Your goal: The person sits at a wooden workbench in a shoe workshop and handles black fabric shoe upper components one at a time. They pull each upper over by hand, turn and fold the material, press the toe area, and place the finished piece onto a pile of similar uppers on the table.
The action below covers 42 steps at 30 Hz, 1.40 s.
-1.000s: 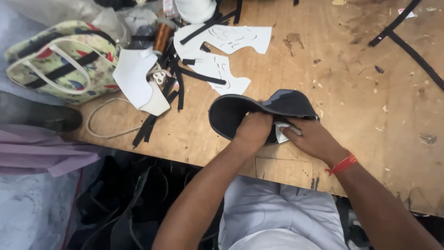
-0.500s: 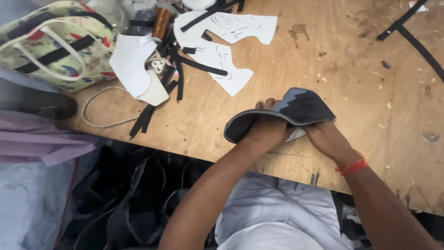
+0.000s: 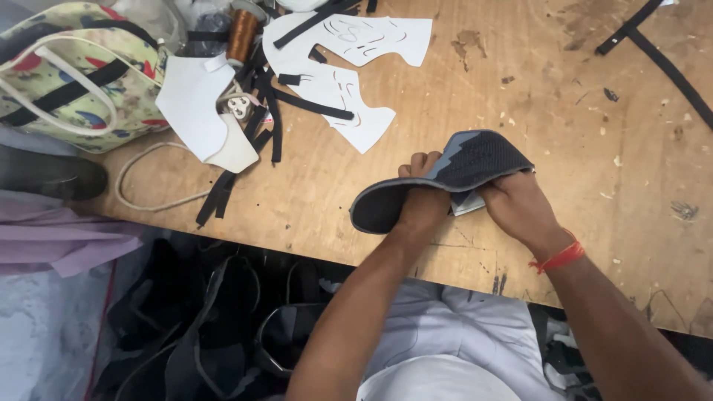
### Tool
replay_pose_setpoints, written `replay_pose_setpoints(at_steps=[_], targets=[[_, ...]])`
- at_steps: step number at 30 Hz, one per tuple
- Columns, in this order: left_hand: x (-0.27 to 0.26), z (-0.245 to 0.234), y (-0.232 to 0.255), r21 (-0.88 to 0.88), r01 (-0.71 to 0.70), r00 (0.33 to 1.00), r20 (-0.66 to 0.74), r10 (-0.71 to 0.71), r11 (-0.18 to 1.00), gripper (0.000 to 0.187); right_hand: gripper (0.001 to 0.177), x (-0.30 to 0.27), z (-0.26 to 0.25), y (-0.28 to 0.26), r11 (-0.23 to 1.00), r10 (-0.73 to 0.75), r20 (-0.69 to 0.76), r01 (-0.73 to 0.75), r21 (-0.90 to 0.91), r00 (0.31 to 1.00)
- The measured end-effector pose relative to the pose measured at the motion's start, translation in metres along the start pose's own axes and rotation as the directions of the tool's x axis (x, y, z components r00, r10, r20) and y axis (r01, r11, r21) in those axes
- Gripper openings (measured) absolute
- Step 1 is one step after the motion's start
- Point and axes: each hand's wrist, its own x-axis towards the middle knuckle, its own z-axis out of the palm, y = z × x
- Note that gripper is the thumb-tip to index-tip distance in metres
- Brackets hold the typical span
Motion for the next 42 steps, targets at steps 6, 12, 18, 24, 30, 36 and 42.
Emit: replay_pose_setpoints(at_steps=[6,12,18,24,30,36,42], targets=[[0.005,-0.017,-0.01,-0.073,-0.111,0.983,0.137,0.12,0.991,0.046,0.022,-0.004,0.006,0.013,0.943,0.028,0.149,0.023,-0.331,0.988],[0.021,-0.054,-0.007,0.124,-0.24,0.91,0.373,0.179,0.963,0.038,0.024,-0.005,0.006,-0.001,0.943,0.006,0.217,0.067,-0.327,0.976],[-0.013,-0.034,-0.037,0.182,-0.476,0.86,0.299,0.413,0.86,0.048,0.032,-0.022,0.016,0.007,0.833,-0.15,0.278,0.272,-0.481,0.949],[-0.038,-0.038,-0.039,0.157,-0.433,0.889,0.233,0.393,0.888,0.056,0.022,-0.033,0.017,0.02,0.676,-0.098,0.482,0.413,-0.61,0.871],[-0.051,-0.05,-0.019,0.368,-0.365,0.929,0.199,0.311,0.855,0.058,0.052,-0.037,0.013,0.003,0.727,-0.174,0.428,0.409,-0.552,0.887],[-0.04,-0.052,-0.029,0.161,-0.276,0.947,0.215,0.24,0.948,0.053,0.076,-0.039,0.033,-0.016,0.69,-0.229,0.389,0.431,-0.582,0.892],[-0.04,-0.05,-0.021,0.3,-0.304,0.94,0.25,0.233,0.904,0.059,0.078,-0.033,0.041,-0.014,0.718,-0.19,0.387,0.397,-0.571,0.902]])
